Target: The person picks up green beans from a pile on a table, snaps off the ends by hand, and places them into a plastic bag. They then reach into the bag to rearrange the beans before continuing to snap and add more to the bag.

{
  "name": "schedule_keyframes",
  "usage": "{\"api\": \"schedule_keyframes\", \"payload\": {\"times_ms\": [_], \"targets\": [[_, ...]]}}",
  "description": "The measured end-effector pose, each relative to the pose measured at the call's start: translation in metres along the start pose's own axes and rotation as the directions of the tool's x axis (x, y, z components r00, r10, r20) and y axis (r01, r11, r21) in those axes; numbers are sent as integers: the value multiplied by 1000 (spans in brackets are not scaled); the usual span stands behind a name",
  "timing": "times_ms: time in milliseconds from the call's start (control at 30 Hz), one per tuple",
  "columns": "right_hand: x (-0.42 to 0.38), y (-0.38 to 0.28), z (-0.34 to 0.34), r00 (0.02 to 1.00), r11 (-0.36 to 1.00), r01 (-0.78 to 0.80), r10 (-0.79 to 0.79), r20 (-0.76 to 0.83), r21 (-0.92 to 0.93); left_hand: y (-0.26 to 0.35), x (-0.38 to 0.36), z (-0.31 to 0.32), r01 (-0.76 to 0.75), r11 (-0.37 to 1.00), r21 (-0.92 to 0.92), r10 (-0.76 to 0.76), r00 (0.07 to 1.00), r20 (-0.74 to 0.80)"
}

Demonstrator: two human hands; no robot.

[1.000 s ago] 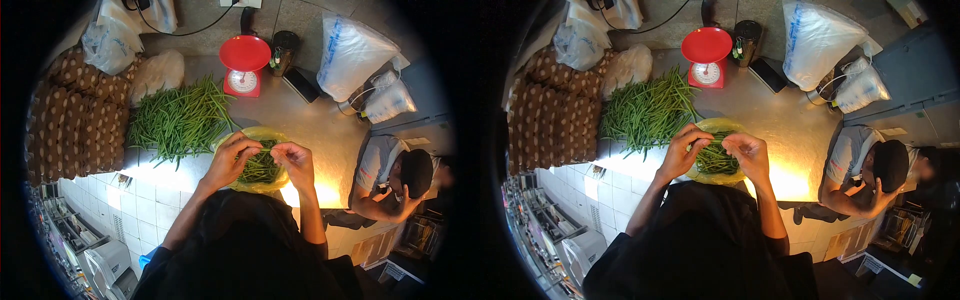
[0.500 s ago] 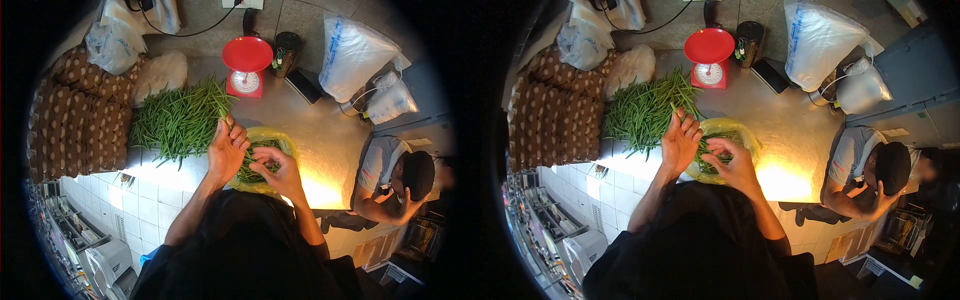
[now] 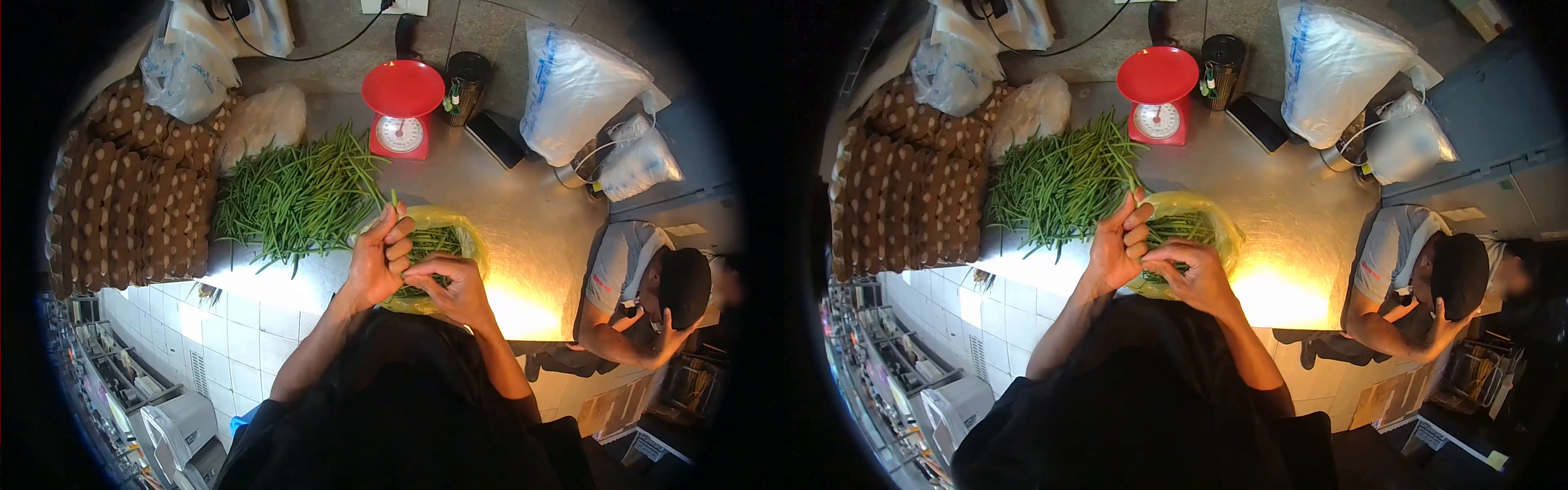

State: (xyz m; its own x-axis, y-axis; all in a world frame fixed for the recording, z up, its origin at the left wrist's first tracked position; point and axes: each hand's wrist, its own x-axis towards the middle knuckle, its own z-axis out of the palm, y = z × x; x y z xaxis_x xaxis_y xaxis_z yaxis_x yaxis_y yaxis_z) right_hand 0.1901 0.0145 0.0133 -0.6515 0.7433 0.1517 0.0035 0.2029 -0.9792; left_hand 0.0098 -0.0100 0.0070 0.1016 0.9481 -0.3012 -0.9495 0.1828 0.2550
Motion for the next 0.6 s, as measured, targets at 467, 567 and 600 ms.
{"api": "schedule_keyframes", "payload": {"times_ms": [467,567,600], "targets": [[-14,76,9,959,822,-284,236,-159,-494,82,29,-115,-45,29,999,656,754,15],[-13,85,29,974,724,-214,104,-203,-656,93,29,-122,143,-155,977,594,804,-23],[-13,85,34,967,717,-237,113,-227,-656,93,28,-119,215,-294,931,563,826,-13]]}}
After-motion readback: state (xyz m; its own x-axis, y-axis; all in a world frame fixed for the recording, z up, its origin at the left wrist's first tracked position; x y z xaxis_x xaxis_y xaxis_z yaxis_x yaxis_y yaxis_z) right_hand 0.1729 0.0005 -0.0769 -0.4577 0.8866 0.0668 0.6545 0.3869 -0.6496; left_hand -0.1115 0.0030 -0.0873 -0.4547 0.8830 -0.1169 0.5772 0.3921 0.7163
